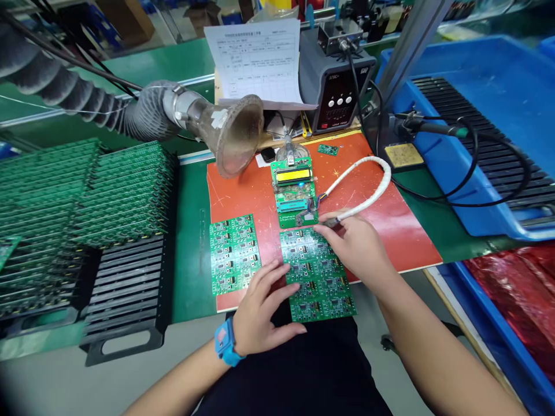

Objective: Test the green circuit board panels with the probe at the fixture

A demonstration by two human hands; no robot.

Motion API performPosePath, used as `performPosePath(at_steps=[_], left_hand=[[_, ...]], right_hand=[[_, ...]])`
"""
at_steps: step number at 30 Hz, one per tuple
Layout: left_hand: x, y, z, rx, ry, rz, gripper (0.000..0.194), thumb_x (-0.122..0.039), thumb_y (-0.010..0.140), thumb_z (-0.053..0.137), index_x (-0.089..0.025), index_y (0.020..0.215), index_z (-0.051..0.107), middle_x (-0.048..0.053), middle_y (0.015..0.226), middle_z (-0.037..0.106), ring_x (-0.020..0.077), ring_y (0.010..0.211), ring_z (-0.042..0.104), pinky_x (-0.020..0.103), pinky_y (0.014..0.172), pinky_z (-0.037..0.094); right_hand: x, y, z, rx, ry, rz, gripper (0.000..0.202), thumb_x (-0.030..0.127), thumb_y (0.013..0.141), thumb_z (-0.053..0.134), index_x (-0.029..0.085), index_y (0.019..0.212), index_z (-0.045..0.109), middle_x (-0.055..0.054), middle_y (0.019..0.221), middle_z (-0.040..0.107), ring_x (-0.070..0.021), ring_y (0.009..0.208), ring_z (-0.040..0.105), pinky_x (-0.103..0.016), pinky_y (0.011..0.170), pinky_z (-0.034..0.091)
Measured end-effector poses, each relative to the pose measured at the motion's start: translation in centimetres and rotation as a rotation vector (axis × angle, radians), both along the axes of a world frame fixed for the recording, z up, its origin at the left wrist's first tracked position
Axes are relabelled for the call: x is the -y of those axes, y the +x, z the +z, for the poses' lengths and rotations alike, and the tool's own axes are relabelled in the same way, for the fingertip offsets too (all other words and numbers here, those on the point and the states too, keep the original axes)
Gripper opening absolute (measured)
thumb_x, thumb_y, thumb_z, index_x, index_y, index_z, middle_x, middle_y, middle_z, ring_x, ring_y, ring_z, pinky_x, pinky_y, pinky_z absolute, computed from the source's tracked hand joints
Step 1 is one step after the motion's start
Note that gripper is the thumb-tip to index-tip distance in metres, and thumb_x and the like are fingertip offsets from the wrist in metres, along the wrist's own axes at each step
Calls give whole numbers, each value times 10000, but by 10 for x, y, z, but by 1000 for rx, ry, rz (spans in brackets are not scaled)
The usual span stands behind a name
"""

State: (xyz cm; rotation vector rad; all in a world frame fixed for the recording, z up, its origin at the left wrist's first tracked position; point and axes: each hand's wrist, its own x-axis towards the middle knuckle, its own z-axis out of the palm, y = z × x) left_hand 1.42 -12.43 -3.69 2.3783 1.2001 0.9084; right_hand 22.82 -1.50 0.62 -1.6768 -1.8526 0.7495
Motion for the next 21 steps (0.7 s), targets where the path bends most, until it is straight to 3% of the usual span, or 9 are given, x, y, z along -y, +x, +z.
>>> performPosePath(at_steps=[4, 13, 21], left_hand=[[12, -9, -9, -56, 12, -30, 608, -615, 807, 597, -200, 1246, 523, 147, 1354, 486, 301, 1331, 387, 512, 1051, 402], [5, -6, -12, -37, 59, -62, 514, -513, 829, 632, -180, 1211, 548, 148, 1330, 516, 258, 1303, 443, 481, 1085, 391], [6, -6, -15, -7, 46, -61, 474, -480, 842, 631, -196, 1213, 549, 133, 1329, 523, 262, 1296, 454, 481, 1064, 422]], right_hand=[[0, -1, -1, -38, 10, 2, 165, 362, 807, 640, 205, 815, 688, -35, 801, 711, -186, 677, 644, -312, 630, 508], [13, -1, -1, -178, 41, -145, 170, 357, 794, 655, 200, 861, 668, -45, 820, 694, -192, 692, 656, -313, 618, 529], [38, 11, -12, -357, -36, -103, 146, 347, 850, 624, 212, 904, 609, -25, 835, 631, -143, 609, 625, -263, 534, 523]])
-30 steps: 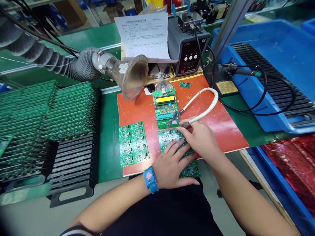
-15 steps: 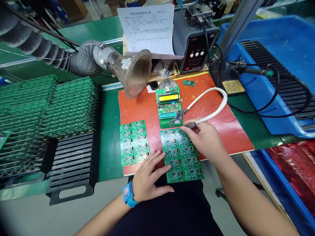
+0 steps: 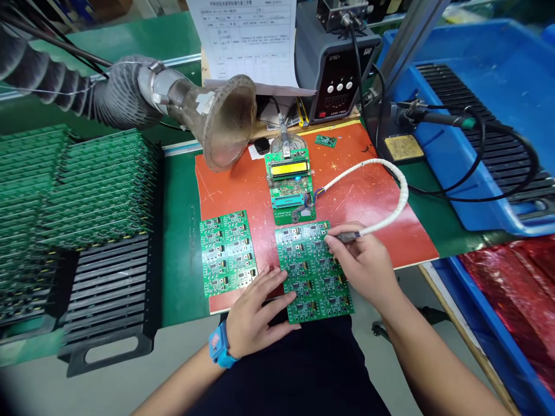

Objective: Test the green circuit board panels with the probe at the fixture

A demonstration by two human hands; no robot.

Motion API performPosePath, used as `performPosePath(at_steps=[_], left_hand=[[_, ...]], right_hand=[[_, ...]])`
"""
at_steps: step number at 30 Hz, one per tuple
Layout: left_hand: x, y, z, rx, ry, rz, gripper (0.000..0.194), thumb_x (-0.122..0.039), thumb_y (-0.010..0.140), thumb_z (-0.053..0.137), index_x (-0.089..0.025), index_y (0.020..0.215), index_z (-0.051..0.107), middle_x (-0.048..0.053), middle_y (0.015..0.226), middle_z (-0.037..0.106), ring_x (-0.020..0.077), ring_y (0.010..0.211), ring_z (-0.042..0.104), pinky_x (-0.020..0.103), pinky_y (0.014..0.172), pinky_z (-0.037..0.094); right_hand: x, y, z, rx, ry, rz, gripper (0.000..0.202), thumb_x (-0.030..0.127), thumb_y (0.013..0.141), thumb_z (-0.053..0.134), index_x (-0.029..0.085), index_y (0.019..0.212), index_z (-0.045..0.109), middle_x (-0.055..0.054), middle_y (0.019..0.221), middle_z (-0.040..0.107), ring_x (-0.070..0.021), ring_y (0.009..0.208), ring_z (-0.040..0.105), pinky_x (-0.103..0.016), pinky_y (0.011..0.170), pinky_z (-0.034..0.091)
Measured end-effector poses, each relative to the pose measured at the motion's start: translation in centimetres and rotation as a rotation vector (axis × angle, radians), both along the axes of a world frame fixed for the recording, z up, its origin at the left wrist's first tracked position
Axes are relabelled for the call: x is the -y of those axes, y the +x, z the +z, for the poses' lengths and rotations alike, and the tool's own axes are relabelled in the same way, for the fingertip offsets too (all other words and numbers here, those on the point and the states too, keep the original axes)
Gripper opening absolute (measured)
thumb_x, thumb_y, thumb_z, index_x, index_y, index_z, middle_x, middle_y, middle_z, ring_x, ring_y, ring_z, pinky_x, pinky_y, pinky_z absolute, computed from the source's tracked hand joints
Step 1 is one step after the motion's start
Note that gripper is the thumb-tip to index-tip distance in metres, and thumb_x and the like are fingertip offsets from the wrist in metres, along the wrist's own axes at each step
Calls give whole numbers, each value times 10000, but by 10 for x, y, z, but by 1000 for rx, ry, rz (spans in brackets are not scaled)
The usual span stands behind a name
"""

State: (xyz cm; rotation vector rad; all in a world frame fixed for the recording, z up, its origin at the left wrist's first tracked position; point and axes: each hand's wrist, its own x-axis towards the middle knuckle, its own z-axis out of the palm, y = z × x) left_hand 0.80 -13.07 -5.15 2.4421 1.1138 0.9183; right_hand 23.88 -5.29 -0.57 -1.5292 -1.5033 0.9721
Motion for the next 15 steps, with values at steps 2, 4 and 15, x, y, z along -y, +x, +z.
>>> performPosePath(at_steps=[2, 4, 15], left_hand=[[0, 0, -1, 0, -5, -4, 484, -478, 838, 637, -191, 1218, 548, 135, 1338, 514, 265, 1304, 444, 485, 1065, 421], [1, 0, -1, -1, -8, -6, 487, -476, 838, 635, -191, 1223, 545, 135, 1343, 510, 264, 1310, 437, 485, 1064, 422], [-1, 0, -1, -11, -10, 0, 488, -470, 828, 648, -183, 1213, 559, 143, 1335, 518, 276, 1297, 452, 488, 1060, 426]], right_hand=[[-1, 0, -3, -2, -5, -1, 155, 347, 847, 627, 211, 919, 605, -29, 848, 633, -147, 624, 633, -259, 531, 521], [-2, -1, -4, 17, 1, 1, 159, 346, 846, 624, 209, 925, 607, -31, 853, 635, -151, 635, 638, -262, 541, 521], [-7, -4, -5, 145, 59, 52, 157, 342, 858, 594, 200, 922, 609, -58, 900, 642, -191, 784, 631, -320, 689, 511]])
